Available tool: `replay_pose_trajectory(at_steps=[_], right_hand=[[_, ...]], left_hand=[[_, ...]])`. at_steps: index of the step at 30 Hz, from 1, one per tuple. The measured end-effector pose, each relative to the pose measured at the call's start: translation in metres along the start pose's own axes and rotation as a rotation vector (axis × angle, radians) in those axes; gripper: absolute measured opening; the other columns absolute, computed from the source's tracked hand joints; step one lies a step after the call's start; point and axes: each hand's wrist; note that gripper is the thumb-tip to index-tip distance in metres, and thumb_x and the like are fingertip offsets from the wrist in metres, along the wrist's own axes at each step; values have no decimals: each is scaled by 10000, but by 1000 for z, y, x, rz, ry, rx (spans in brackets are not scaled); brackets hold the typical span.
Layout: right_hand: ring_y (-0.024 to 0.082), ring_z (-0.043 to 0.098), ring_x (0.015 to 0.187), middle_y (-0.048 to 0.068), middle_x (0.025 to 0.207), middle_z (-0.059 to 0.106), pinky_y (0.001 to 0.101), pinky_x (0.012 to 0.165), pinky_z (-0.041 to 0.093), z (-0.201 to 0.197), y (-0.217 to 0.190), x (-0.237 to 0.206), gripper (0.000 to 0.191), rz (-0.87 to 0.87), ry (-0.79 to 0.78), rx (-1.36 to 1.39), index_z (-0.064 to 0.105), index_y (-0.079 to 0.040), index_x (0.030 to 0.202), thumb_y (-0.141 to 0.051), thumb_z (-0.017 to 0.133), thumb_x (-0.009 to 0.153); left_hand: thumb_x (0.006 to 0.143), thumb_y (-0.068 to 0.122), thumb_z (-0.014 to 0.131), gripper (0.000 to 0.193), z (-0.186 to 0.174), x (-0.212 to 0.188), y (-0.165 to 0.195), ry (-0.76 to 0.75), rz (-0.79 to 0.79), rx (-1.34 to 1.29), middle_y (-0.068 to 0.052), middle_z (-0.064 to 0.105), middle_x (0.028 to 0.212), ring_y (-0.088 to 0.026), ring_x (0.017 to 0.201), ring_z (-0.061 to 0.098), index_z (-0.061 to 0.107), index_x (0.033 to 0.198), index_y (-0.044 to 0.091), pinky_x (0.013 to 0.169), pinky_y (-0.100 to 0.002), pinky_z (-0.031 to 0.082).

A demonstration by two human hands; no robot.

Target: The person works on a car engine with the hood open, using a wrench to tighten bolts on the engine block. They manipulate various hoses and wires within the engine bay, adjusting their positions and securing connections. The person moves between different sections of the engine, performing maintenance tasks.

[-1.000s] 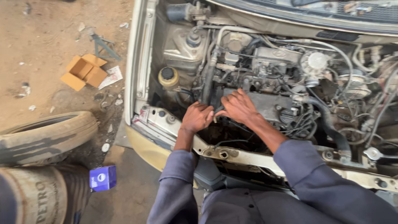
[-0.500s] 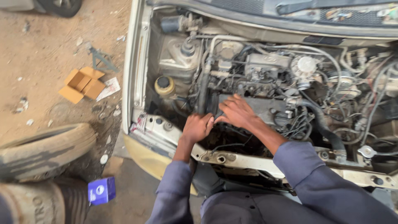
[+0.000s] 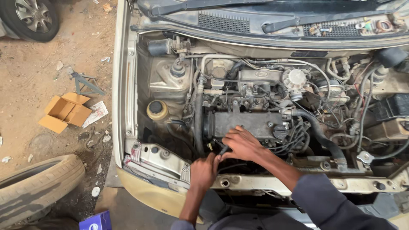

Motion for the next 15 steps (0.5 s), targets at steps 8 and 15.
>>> replay_pose_trajectory(at_steps=[8, 15], right_hand=[[211, 615, 894, 64, 926, 720, 445, 937, 418, -60, 24, 39, 744, -173, 61, -168, 757, -65, 1005, -753, 640, 748], [206, 589, 822, 35, 815, 680, 393, 867, 424, -108, 49, 69, 605, -38, 185, -182, 755, -107, 964, -673, 673, 765]], left_hand=[[1059, 263, 515, 300, -33, 45, 27, 144, -169, -275, -250, 608, 666, -464, 621, 625, 613, 881, 43, 527, -543, 449], [1076, 307, 547, 330, -62, 128, 10, 117, -39, -164, -245, 620, 679, -489, 692, 623, 625, 881, 52, 590, -574, 452]])
Point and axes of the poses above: each hand's wrist, its own x-axis towards the middle knuckle, its own z-axis out of the palm, y = z × x
